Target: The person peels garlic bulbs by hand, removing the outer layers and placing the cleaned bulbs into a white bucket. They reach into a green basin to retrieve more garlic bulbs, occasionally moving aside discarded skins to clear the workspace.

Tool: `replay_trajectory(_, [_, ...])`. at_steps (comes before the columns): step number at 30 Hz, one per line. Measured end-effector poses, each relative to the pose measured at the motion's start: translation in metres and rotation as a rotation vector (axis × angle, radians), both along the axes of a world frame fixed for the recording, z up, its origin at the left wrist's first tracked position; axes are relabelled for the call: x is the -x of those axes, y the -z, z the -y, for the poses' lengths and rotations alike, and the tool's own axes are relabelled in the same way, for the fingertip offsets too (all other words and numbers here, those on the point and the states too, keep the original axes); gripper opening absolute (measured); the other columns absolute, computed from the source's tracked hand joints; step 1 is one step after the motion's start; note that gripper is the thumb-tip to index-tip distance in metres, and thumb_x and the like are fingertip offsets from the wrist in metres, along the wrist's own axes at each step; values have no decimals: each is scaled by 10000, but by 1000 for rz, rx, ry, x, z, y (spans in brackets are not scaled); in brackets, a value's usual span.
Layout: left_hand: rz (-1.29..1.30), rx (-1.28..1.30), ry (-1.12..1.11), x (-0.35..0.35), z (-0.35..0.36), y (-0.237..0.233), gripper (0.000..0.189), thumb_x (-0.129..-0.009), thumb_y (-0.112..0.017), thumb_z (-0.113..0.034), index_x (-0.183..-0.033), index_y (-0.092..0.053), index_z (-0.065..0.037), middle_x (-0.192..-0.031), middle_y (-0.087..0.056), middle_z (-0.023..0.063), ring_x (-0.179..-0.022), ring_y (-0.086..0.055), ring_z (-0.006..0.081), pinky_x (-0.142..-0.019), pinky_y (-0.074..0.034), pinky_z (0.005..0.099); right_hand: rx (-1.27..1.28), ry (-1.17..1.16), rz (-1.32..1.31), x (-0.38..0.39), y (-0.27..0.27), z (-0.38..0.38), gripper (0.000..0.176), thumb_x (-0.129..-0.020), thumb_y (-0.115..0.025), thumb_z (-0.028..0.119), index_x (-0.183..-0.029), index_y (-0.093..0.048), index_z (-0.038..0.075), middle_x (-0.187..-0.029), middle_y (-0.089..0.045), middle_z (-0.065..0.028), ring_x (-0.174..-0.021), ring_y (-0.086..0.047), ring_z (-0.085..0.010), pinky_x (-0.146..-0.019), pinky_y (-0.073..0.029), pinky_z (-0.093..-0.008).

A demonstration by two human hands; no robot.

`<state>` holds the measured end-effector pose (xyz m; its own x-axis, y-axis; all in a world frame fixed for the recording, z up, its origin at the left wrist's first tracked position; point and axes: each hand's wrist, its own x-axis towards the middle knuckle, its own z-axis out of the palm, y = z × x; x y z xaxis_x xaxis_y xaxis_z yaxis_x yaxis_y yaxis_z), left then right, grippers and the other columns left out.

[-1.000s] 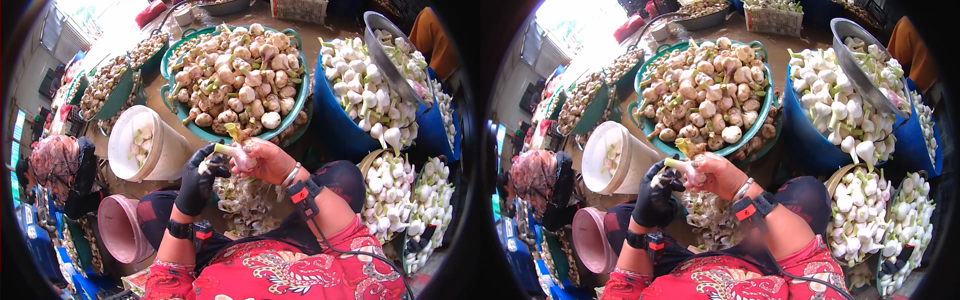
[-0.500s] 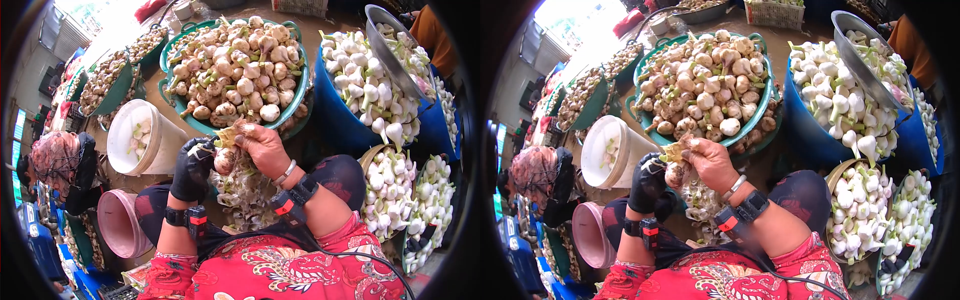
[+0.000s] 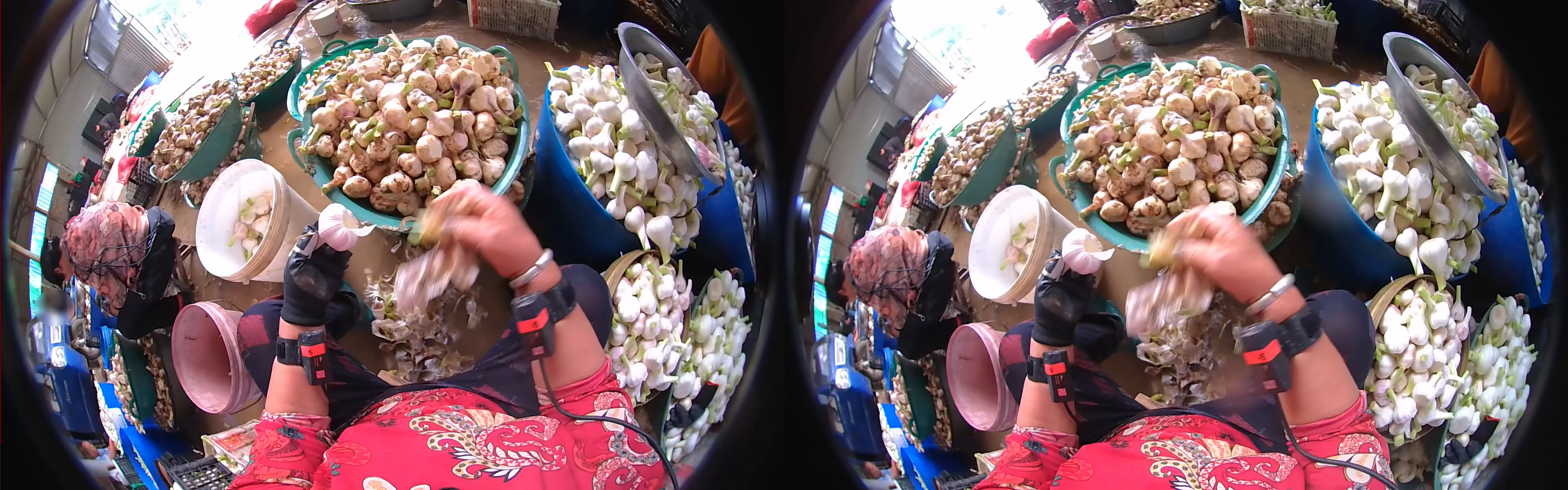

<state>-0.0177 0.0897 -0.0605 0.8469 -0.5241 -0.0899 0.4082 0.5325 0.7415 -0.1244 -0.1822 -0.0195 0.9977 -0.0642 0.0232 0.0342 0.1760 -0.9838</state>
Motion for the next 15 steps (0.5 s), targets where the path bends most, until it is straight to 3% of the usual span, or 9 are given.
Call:
replay_trajectory(2, [1045, -1015, -45, 10, 13, -13, 264, -914, -512, -109, -1159, -530, -14, -1142, -587, 96, -1022, -581, 231, -855, -484, 326, 171, -82, -49, -8, 41, -21, 509, -732, -657, -13, -1218, -512, 35, -1060, -583, -47, -938, -566, -119, -829, -481, -267])
replay_trajectory(3, [1045, -1007, -37, 16, 21, -15, 264, -914, -512, -109, -1159, -530, -14, -1142, -587, 96, -1022, -581, 231, -855, -484, 326, 310, -32, -13, -7, 31, -30, 515, -716, -722, 18, -1188, -519, 53, -1036, -569, -30, -918, -560, -102, -815, -476, -249])
replay_trajectory(5, [1253, -983, -123, 25, 37, -16, 272, -915, -512, -140, -1158, -550, -24, -1109, -606, 101, -977, -596, 238, -808, -483, 310, 58, 59, 54, -10, 30, -47, 380, -703, -755, 80, -1033, -573, 35, -866, -602, -34, -770, -566, -101, -718, -497, -258])
replay_trajectory(7, [1282, -995, -106, 28, 46, -9, 272, -875, -571, -111, -1133, -565, -24, -1029, -623, 82, -901, -604, 220, -780, -481, 293, 47, 125, 71, -11, 33, -56, 217, -733, -732, 54, -893, -586, 35, -739, -596, -8, -673, -543, -78, -632, -470, -236])
replay_trajectory(9, [-109, -181, 4, 33, 49, -4, 263, -784, -598, -40, -1043, -572, -4, -940, -608, 122, -870, -602, 273, -767, -470, 347, 135, 172, 183, -10, 34, -53, 77, -795, -666, 22, -798, -591, 39, -665, -577, 18, -601, -502, -51, -555, -424, -220])
replay_trajectory(10, [447, -828, 26, 35, 44, -7, 287, -792, -588, -60, -1071, -565, 4, -995, -610, 144, -915, -604, 289, -804, -475, 358, 59, 227, 128, -11, 33, -47, 56, -816, -635, 19, -787, -595, 44, -671, -582, 14, -591, -502, -44, -538, -424, -215])
replay_trajectory(11, [449, -828, 28, 34, 41, -13, 287, -792, -588, -60, -1071, -565, 4, -995, -610, 144, -915, -604, 289, -804, -475, 358, -17, 282, 74, -13, 31, -41, 71, -838, -605, 15, -775, -599, 48, -677, -587, 11, -580, -502, -37, -522, -425, -211])
replay_trajectory(13, [1227, -866, -212, 27, 29, -23, 330, -782, -659, -73, -1094, -576, -4, -957, -622, 104, -816, -599, 206, -733, -491, 300, -137, 443, 21, -17, 17, -17, 121, -848, -539, -10, -767, -611, 43, -665, -592, -3, -559, -538, -59, -514, -456, -215])
replay_trajectory(15, [1600, -1181, -347, -11, -12, -37, 232, -768, -664, -44, -990, -604, -16, -943, -628, 149, -870, -628, 255, -763, -503, 342, -27, 195, -47, -13, 22, -3, 115, -817, -536, -26, -833, -639, 22, -720, -637, -35, -625, -584, -84, -569, -488, -235])
